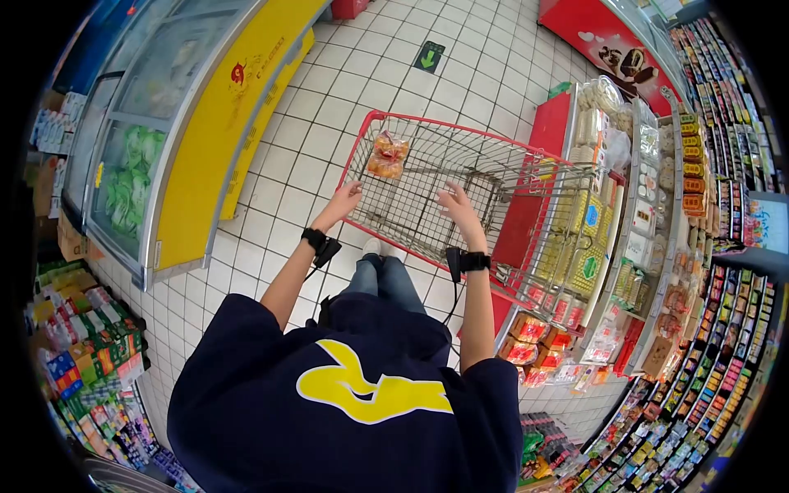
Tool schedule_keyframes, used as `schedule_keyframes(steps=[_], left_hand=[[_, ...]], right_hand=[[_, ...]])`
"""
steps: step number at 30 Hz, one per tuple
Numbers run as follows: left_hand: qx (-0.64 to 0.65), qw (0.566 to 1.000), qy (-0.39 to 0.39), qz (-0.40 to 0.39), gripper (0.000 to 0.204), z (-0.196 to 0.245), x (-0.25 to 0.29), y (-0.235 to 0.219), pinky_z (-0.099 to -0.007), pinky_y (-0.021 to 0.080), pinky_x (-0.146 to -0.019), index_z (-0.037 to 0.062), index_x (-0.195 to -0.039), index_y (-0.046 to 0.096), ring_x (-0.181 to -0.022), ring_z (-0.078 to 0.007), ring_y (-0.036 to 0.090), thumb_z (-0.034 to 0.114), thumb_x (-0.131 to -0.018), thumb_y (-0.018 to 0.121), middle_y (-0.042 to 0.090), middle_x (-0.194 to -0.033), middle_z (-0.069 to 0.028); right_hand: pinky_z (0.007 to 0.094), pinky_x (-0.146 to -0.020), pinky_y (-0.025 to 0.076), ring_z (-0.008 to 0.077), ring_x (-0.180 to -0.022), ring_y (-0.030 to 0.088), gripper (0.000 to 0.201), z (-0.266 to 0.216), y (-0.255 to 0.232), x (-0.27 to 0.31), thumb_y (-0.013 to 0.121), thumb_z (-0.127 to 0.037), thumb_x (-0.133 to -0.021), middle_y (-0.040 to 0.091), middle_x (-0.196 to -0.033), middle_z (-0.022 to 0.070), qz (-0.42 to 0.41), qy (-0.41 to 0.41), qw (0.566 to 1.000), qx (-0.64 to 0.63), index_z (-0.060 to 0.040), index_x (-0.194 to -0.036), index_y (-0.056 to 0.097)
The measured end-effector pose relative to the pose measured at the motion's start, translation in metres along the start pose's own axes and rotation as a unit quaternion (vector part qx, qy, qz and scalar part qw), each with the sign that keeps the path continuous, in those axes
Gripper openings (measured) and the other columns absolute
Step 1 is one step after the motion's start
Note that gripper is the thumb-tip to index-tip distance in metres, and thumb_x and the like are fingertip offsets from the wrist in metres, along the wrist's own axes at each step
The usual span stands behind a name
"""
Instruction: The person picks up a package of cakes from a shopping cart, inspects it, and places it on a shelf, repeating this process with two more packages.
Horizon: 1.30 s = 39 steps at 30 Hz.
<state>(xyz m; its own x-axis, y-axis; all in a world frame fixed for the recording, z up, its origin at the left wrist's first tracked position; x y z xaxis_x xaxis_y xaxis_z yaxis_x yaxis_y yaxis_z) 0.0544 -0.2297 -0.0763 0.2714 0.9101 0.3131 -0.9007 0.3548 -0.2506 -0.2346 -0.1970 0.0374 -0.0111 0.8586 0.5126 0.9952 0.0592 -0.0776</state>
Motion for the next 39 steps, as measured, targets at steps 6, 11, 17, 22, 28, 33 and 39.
schedule_keyframes(steps=[6, 11, 17, 22, 28, 33, 39], left_hand=[[0.077, 0.982, -0.162, 0.064, 0.038, -0.080, -0.071, 0.038, -0.0277, 0.043, -0.068, -0.0041, -0.113, 0.045, -0.084, -0.0158, 0.053, 0.013, -0.079, 0.051, 0.056, -0.092, -0.0102], [0.198, 0.942, -0.268, 0.029, 0.022, -0.214, -0.124, 0.060, -0.0318, 0.039, -0.059, -0.0016, -0.093, 0.048, -0.069, -0.0169, 0.043, 0.012, -0.075, 0.049, 0.046, -0.080, -0.0074], [0.260, 0.874, -0.381, 0.156, 0.027, -0.184, -0.144, 0.066, -0.0330, 0.037, -0.065, -0.0022, -0.102, 0.045, -0.074, -0.0162, 0.040, 0.004, -0.076, 0.042, 0.044, -0.083, -0.0068], [0.302, 0.886, -0.300, 0.183, 0.059, -0.185, -0.169, 0.077, -0.0241, 0.033, -0.054, -0.0010, -0.134, 0.036, -0.064, -0.0116, 0.039, -0.001, -0.075, 0.035, 0.048, -0.084, -0.0028], [0.251, 0.931, -0.238, 0.117, 0.050, -0.191, -0.188, 0.076, -0.0265, 0.042, -0.080, 0.0003, -0.132, 0.040, -0.095, -0.0169, 0.051, 0.002, -0.082, 0.037, 0.053, -0.119, -0.0104], [0.259, 0.916, -0.281, 0.122, 0.052, -0.176, -0.183, 0.073, -0.0218, 0.036, -0.055, 0.0039, -0.130, 0.043, -0.077, -0.0122, 0.048, -0.003, -0.079, 0.033, 0.056, -0.115, -0.0058], [0.210, 0.933, -0.284, 0.065, 0.046, -0.177, -0.177, 0.073, -0.0249, 0.039, -0.065, 0.0035, -0.128, 0.044, -0.079, -0.0119, 0.050, 0.000, -0.083, 0.036, 0.057, -0.102, -0.0061]], right_hand=[[0.0438, -0.108, 0.031, 0.0365, -0.131, 0.027, 0.066, 0.133, -0.023, -0.121, 0.047, -0.031, -0.095, 0.012, -0.147, 0.0215, 0.113, 0.147, 0.817, -0.546, -0.0097, -0.145, 0.010], [0.0495, -0.101, 0.038, 0.0412, -0.128, 0.030, 0.063, 0.191, -0.013, -0.165, 0.041, -0.037, -0.096, 0.011, -0.148, 0.0223, 0.237, 0.226, 0.922, -0.205, -0.0094, -0.145, 0.012], [0.0443, -0.079, 0.050, 0.0311, -0.091, 0.060, 0.075, 0.264, 0.035, -0.248, 0.061, -0.011, -0.083, 0.054, -0.112, 0.0231, 0.058, 0.245, 0.957, 0.145, -0.0062, -0.143, 0.016], [0.0381, -0.082, 0.050, 0.0296, -0.110, 0.056, 0.092, 0.275, 0.080, -0.296, 0.073, -0.004, -0.071, 0.039, -0.136, 0.0249, 0.003, 0.033, 0.993, 0.113, -0.0124, -0.144, 0.017], [0.0383, -0.089, 0.048, 0.0312, -0.114, 0.053, 0.087, 0.233, 0.082, -0.305, 0.073, -0.005, -0.072, 0.046, -0.133, 0.0166, -0.020, -0.009, 0.990, 0.139, -0.0138, -0.142, 0.022], [0.0378, -0.086, 0.046, 0.0346, -0.108, 0.055, 0.069, 0.246, 0.085, -0.314, 0.062, 0.003, -0.075, 0.056, -0.117, 0.0215, -0.003, -0.058, 0.993, 0.099, -0.0102, -0.136, 0.032], [0.0342, -0.091, 0.043, 0.0287, -0.113, 0.053, 0.069, 0.237, 0.079, -0.296, 0.070, -0.007, -0.074, 0.055, -0.120, 0.0167, 0.005, -0.006, 0.995, 0.104, -0.0075, -0.134, 0.035]])
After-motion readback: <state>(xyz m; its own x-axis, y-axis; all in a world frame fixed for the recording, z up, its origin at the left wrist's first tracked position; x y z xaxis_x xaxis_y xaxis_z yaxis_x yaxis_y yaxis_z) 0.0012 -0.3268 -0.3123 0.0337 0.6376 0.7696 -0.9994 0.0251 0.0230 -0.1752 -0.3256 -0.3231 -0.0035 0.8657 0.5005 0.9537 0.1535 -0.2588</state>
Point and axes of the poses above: each hand's wrist, its own x-axis away from the middle knuckle, its own y-axis out of the palm, z = x × y, the point moved 4 cm from there along -x, towards the middle knuckle
